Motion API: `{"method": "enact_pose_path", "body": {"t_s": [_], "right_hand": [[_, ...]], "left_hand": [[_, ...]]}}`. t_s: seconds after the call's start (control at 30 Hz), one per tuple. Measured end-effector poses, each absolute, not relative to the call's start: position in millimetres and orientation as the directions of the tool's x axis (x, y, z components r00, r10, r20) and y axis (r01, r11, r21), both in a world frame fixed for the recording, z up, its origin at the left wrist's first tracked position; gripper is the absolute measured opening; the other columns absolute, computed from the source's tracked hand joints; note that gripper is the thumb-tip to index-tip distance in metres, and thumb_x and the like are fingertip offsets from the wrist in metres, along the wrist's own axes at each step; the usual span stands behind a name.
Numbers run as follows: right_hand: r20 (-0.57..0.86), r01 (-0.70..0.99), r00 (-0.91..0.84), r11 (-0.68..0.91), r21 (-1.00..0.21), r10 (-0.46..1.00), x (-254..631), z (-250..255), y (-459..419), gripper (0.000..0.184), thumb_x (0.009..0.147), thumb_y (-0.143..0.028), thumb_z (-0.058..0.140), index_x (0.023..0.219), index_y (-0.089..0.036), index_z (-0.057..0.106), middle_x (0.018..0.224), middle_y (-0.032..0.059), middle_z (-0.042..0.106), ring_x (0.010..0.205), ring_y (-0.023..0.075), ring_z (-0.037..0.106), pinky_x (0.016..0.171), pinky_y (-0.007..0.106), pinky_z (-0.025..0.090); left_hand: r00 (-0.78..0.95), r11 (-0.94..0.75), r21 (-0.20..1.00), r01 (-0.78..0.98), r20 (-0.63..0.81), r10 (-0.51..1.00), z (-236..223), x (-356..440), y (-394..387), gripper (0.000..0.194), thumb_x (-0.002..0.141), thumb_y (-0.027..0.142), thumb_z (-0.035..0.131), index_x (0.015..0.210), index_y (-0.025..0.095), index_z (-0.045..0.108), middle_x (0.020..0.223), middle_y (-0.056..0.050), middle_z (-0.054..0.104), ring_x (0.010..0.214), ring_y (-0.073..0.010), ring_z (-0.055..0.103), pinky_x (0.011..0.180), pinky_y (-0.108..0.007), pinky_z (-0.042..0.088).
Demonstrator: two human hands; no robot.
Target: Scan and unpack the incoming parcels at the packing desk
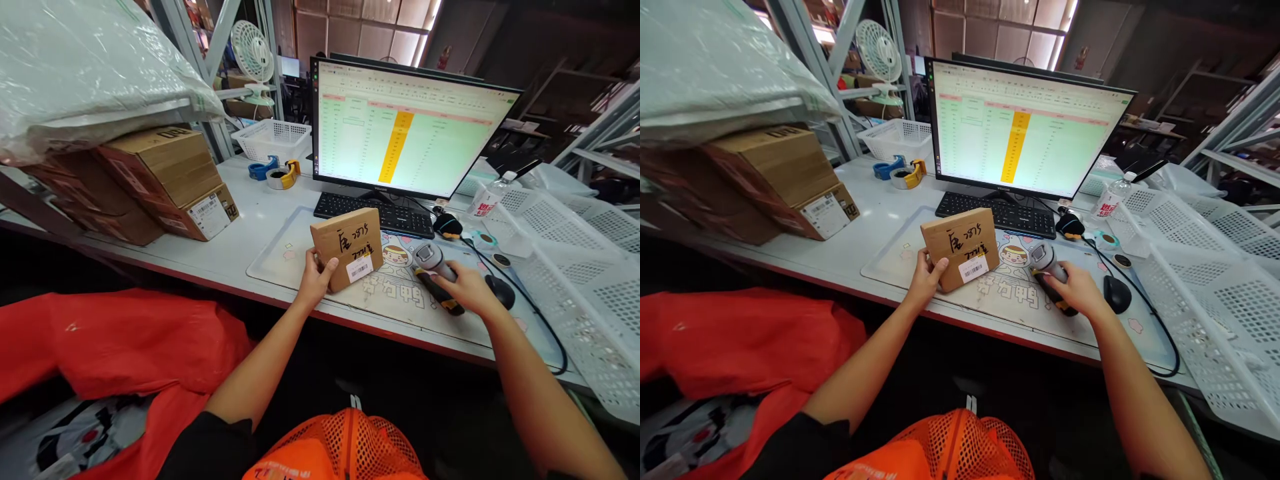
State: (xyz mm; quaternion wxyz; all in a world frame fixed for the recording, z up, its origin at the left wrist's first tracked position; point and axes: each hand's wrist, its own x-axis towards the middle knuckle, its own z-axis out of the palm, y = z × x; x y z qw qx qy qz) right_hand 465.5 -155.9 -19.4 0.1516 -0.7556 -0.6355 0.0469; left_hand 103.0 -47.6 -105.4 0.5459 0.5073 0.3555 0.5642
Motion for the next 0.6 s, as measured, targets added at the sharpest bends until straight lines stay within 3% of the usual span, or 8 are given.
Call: {"method": "enact_pose_path", "body": {"t_s": [0.17, 0.27, 0.4, 0.5, 0.6], "right_hand": [[0.058, 0.911, 0.406, -0.400, -0.099, 0.912, 491, -43, -126, 0.056, 0.099, -0.048, 0.058, 0.139, -0.009, 0.063, 0.120, 0.0224, 0.075, 0.107, 0.0355, 0.072, 0.082, 0.038, 0.050], [0.058, 0.892, 0.450, -0.447, -0.066, 0.891, 487, -33, -117, 0.063, 0.098, -0.053, 0.059, 0.141, -0.007, 0.063, 0.129, 0.0259, 0.072, 0.116, 0.0400, 0.069, 0.089, 0.043, 0.052], [0.250, 0.941, 0.336, -0.316, -0.118, 0.908, 462, -12, -84, 0.047, 0.102, -0.034, 0.048, 0.137, -0.008, 0.065, 0.137, 0.0219, 0.068, 0.127, 0.0338, 0.063, 0.105, 0.042, 0.048], [0.183, 0.976, 0.203, -0.185, -0.111, 0.962, 441, -11, -40, 0.030, 0.098, -0.023, 0.052, 0.118, -0.013, 0.072, 0.136, 0.0164, 0.069, 0.128, 0.0281, 0.060, 0.111, 0.037, 0.045], [0.115, 0.977, 0.202, -0.192, -0.097, 0.973, 432, -21, -2, 0.020, 0.094, -0.018, 0.057, 0.105, -0.015, 0.074, 0.140, 0.0160, 0.066, 0.136, 0.0318, 0.053, 0.112, 0.042, 0.044]], "left_hand": [[0.095, -0.165, 0.958, -0.233, 0.192, 0.977, -106, 103, -47, 0.072, 0.082, 0.070, 0.078, 0.124, 0.023, 0.043, 0.122, -0.013, 0.068, 0.117, -0.0302, 0.068, 0.103, -0.047, 0.055], [0.074, -0.208, 0.960, -0.189, 0.225, 0.972, -105, 104, -47, 0.063, 0.085, 0.066, 0.077, 0.120, 0.023, 0.046, 0.122, -0.012, 0.069, 0.119, -0.0297, 0.068, 0.103, -0.045, 0.055], [0.053, -0.231, 0.966, -0.113, 0.238, 0.970, -106, 103, -47, 0.057, 0.088, 0.063, 0.075, 0.120, 0.022, 0.050, 0.124, -0.012, 0.069, 0.121, -0.0297, 0.067, 0.105, -0.044, 0.053], [0.045, -0.216, 0.973, -0.080, 0.220, 0.975, -105, 101, -46, 0.058, 0.088, 0.064, 0.074, 0.119, 0.022, 0.050, 0.124, -0.012, 0.069, 0.120, -0.0300, 0.067, 0.105, -0.045, 0.052], [0.052, -0.207, 0.975, -0.084, 0.212, 0.976, -103, 100, -45, 0.059, 0.086, 0.065, 0.073, 0.119, 0.021, 0.050, 0.124, -0.013, 0.069, 0.121, -0.0307, 0.066, 0.105, -0.046, 0.052]]}}
